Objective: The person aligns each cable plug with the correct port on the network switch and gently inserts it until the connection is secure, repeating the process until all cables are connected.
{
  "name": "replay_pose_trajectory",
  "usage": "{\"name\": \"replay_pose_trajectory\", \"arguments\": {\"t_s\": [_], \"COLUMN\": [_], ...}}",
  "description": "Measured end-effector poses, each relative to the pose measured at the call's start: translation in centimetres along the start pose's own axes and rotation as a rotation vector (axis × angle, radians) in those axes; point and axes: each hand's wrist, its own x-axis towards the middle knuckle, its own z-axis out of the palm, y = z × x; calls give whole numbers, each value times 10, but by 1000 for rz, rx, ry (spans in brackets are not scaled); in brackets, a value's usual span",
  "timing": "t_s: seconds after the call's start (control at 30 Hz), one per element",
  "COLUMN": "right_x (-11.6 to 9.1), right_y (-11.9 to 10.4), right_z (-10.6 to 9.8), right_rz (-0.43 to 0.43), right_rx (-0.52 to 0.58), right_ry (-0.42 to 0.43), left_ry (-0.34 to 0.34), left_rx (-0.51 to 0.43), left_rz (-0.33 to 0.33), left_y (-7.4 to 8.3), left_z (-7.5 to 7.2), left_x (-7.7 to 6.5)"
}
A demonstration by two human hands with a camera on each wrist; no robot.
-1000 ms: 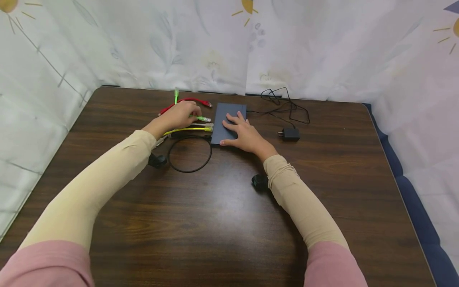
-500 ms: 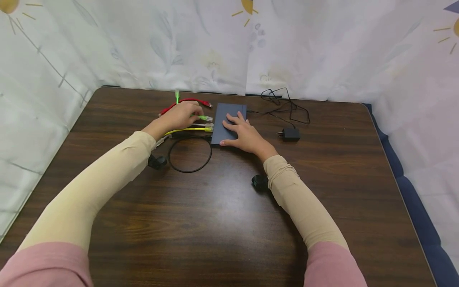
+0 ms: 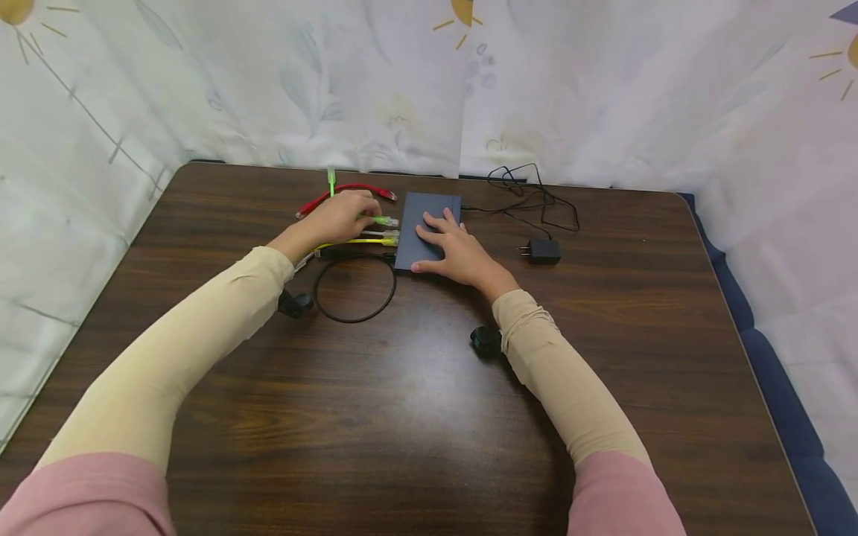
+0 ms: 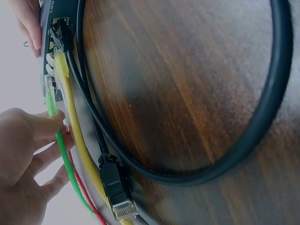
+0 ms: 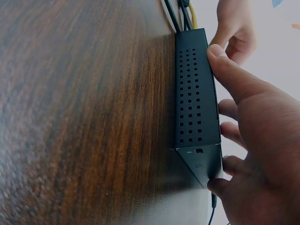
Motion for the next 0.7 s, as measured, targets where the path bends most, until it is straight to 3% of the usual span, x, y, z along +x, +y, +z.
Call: {"name": "replay_pose_trajectory", "arguments": {"t_s": [0.7], "right_x": [0], "right_y": [-1], "right_z": [-1], "right_rz": [-3], "right_rx": [-2], "right_ry": [3], "left_ry": [9], "left_rx": [-8], "left_rz": [0], "left_y": [1], "left_z": [2], "left_x": [0]}}
